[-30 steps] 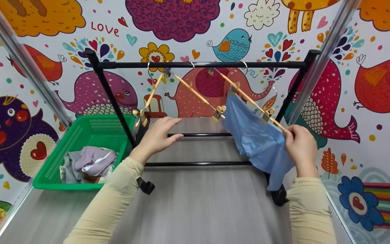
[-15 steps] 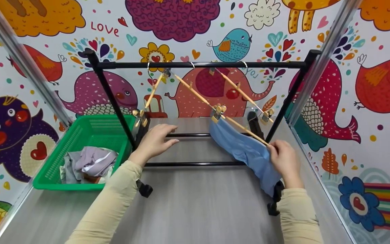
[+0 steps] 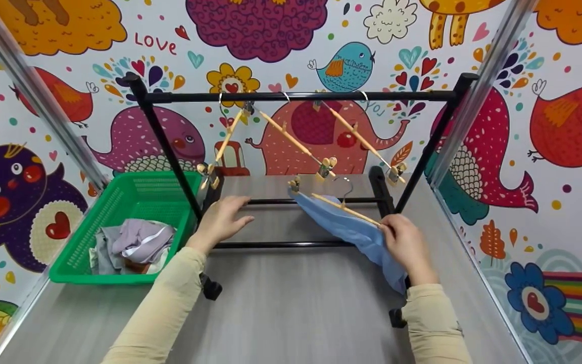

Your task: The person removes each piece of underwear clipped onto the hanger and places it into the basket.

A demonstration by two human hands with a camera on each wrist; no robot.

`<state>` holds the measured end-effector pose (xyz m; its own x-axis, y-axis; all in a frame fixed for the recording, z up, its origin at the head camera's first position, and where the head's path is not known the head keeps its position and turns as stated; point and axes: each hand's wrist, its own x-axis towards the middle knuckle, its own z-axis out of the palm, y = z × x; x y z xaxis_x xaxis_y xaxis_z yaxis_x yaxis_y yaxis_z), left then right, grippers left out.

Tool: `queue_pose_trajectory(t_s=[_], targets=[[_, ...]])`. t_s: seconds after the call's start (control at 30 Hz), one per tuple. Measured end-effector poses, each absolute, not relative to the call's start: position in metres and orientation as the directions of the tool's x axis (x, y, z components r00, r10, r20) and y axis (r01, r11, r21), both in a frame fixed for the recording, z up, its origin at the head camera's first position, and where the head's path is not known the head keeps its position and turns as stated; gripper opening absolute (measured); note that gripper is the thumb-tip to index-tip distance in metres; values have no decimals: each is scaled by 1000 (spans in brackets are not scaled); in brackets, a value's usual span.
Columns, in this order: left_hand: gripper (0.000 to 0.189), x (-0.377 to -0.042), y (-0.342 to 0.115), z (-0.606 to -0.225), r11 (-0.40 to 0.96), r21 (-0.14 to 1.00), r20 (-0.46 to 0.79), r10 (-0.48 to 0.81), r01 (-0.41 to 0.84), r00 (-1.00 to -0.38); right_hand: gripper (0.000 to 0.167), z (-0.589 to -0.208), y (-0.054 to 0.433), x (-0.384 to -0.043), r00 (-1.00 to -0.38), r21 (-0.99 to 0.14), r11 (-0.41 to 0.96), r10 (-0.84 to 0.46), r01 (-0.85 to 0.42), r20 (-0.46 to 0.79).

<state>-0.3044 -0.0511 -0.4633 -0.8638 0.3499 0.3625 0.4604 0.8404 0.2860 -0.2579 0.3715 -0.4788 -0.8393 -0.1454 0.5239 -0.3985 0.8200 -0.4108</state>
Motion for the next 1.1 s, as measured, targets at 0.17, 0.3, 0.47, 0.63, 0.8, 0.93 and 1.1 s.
queue_pose_trajectory(t_s=[0.17, 0.3, 0.47, 0.63, 0.8, 0.93, 1.1], targets=[[45, -305, -57, -469, 857, 291, 354, 316, 425, -880, 5, -480, 363, -260, -831, -408, 802, -185, -437, 525], [46, -305, -58, -472, 866, 294, 354, 294, 404, -888, 10, -481, 358, -261, -809, -398, 781, -221, -482, 545], [51, -305, -57, -471, 869, 311, 341, 275, 384, -899, 13, -481, 352, -263, -787, -385, 756, -268, -529, 555], [60, -303, -52, -469, 863, 345, 301, 270, 369, -914, 5, -483, 346, -265, -767, -373, 726, -328, -578, 551], [62, -302, -48, -469, 827, 364, 313, 325, 428, -893, 6, -481, 338, -266, -763, -370, 712, -361, -597, 536], [59, -301, -46, -469, 801, 346, 356, 370, 488, -858, 7, -480, 334, -268, -703, -330, 672, -407, -663, 584], [47, -298, -45, -468, 792, 304, 401, 398, 529, -825, 13, -480, 331, -271, -632, -288, 620, -452, -730, 630]])
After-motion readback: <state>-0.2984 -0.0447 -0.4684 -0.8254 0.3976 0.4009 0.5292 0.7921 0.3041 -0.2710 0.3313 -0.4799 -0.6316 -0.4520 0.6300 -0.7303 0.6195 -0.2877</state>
